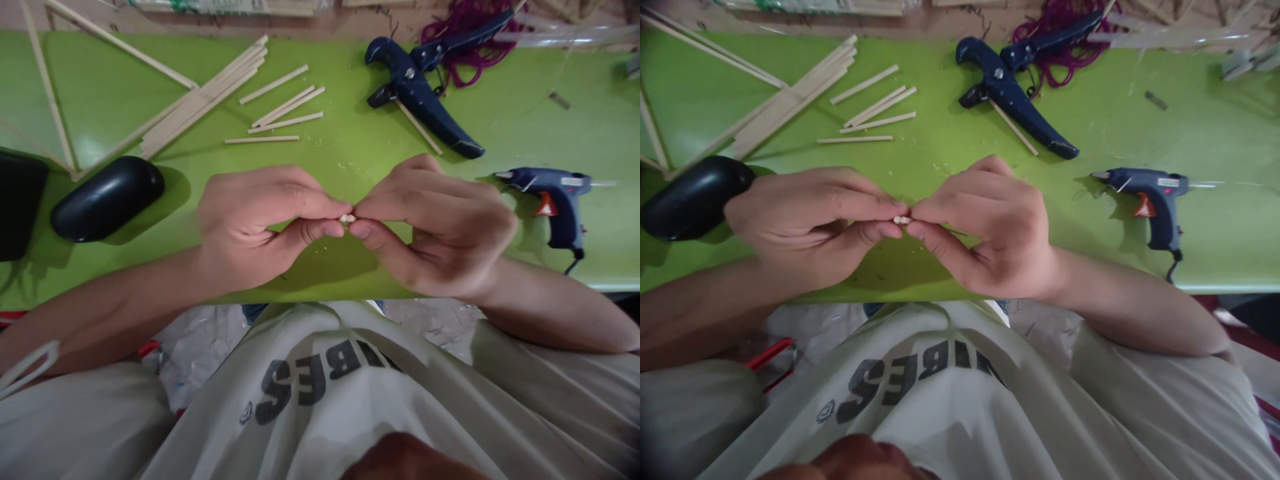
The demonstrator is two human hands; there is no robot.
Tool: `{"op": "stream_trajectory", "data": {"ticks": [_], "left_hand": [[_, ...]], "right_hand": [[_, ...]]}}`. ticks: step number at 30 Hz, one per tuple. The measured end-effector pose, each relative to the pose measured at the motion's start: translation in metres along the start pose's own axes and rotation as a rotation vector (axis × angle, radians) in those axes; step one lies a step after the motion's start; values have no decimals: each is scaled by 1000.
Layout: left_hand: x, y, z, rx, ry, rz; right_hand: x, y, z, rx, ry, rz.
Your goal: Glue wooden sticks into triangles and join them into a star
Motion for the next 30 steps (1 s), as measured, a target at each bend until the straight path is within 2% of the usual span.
{"op": "stream_trajectory", "data": {"ticks": [2,4,5,6,7,8,12,15,19,21,24,30], "left_hand": [[0,-1,1,42,-87,-34],[1,0,0,112,-232,-94],[2,-1,2,106,-184,-100],[2,-4,6,72,-80,-57],[4,-5,5,105,-63,-58],[5,-7,6,139,34,-42],[6,-12,1,516,178,-154],[0,-20,0,583,257,-179],[-9,-23,2,555,298,-174],[-13,-22,2,540,307,-170],[-20,-18,2,515,313,-157],[-34,-17,5,460,329,-127]], "right_hand": [[0,-1,-1,-3,0,4],[0,-1,-1,-11,-3,2],[0,-1,-1,-20,-2,-7],[0,-1,-2,-23,-5,-13],[0,-2,-2,-20,-14,-9],[0,-2,-2,-15,-20,-3],[1,-4,-1,3,-18,9],[1,-2,1,-27,-25,-33],[1,0,-11,-190,-292,6],[2,1,-22,-283,-395,-38],[1,1,-36,-401,-392,-118],[2,-4,-44,-492,-365,-55]]}}
Point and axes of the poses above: each hand's wrist, its own x-axis away from the middle knuckle, its own y-axis out of the back of the hand, z = x × y, the point moved 4 cm from there along -x, towards the middle knuckle, and after that the axes turned 5 degrees about -z, right-handed, at the moved point
